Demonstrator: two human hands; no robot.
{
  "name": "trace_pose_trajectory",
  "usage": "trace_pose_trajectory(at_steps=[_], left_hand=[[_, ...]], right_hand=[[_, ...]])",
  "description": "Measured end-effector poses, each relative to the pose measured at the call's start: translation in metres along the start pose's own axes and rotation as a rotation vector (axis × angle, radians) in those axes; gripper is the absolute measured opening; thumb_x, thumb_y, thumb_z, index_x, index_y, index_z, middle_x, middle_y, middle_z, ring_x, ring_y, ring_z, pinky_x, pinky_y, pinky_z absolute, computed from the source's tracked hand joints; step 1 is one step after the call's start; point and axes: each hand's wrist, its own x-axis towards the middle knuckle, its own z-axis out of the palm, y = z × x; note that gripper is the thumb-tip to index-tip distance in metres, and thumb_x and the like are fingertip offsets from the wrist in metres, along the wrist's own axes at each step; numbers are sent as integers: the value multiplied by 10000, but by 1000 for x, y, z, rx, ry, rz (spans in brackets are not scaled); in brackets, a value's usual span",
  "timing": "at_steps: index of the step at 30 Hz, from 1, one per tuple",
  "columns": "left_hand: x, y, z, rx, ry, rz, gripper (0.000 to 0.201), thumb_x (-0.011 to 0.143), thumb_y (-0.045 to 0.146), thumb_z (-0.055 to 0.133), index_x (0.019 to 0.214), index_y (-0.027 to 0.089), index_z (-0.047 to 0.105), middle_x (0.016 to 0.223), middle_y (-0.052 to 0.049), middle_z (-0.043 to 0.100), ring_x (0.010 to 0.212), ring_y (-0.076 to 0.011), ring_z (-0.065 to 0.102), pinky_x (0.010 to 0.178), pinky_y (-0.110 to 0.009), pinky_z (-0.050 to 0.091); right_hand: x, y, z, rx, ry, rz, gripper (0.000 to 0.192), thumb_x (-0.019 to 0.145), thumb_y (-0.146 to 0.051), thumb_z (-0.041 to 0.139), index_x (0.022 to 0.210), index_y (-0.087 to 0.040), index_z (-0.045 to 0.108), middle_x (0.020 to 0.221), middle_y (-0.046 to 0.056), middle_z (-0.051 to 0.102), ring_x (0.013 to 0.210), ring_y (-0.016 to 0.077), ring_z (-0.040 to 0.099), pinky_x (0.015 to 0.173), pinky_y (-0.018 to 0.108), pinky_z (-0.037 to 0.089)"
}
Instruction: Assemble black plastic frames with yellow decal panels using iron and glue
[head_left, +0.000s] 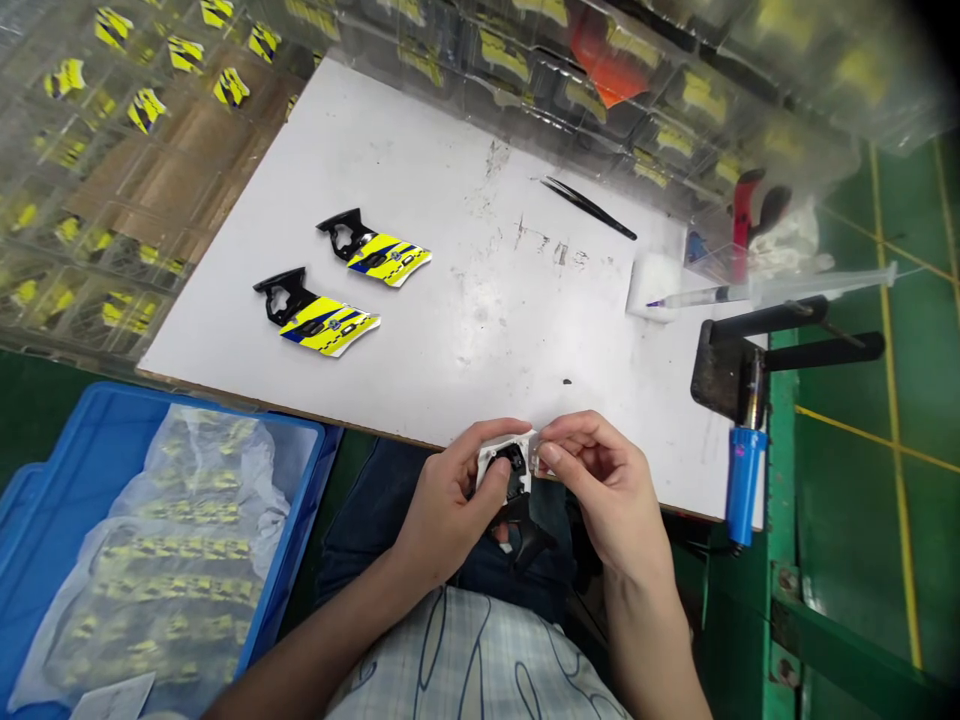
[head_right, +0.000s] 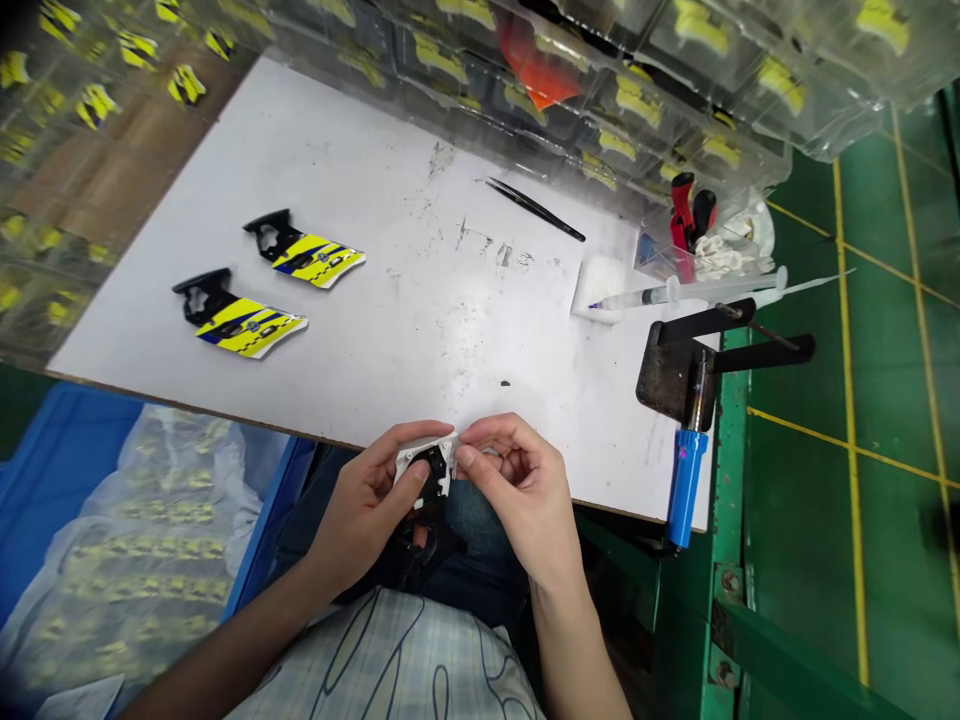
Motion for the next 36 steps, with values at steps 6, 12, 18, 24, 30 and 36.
trace_pose_trajectory(at_steps=[6, 12, 18, 24, 30, 36], left_hand=[[-6, 5, 0, 30, -16, 41, 309, 968, 263, 508, 1236, 194, 644, 588, 69, 557, 400, -73, 539, 415, -152, 456], [-9, 7, 2, 61, -23, 92, 300, 970, 230, 503, 1229, 220, 654, 563, 89, 542, 398, -56, 527, 439, -137, 459], [-9, 11, 3, 159, -4, 141, 306, 955, 192, 489, 1214, 179, 652, 530, 100, 491, 400, -60, 534, 416, -124, 423], [-9, 14, 3, 230, -11, 157, 325, 948, 190, 483, 1226, 164, 648, 554, 81, 560, 418, -80, 591, 434, -140, 452], [-11, 11, 3, 171, -23, 124, 332, 957, 218, 487, 1248, 187, 643, 560, 84, 551, 406, -80, 570, 424, -149, 469], [-10, 10, 3, 168, -7, 134, 334, 951, 211, 494, 1244, 197, 654, 557, 83, 549, 402, -82, 568, 413, -152, 464]], right_hand=[[-3, -1, 3, 43, 6, -5, 105, 889, -173, 764, 917, -269, 731, 768, -66, 689, 684, 38, 642, 679, 88, 529], [-4, -1, 4, 23, 23, -23, 85, 889, -181, 765, 897, -259, 732, 768, -58, 680, 692, 43, 642, 684, 96, 530], [-6, -1, 2, -5, 29, -28, 91, 891, -182, 764, 886, -264, 727, 761, -62, 682, 687, 43, 647, 671, 93, 522], [-9, 0, 4, -46, 64, -35, 80, 897, -204, 761, 878, -268, 716, 764, -58, 685, 685, 51, 645, 656, 106, 515], [-9, -1, 6, -82, 101, -37, 80, 885, -224, 767, 854, -262, 704, 754, -48, 665, 672, 65, 616, 616, 132, 491], [-12, 0, 13, -157, 178, -68, 87, 875, -235, 769, 850, -253, 688, 705, -49, 620, 636, 81, 574, 577, 167, 456]])
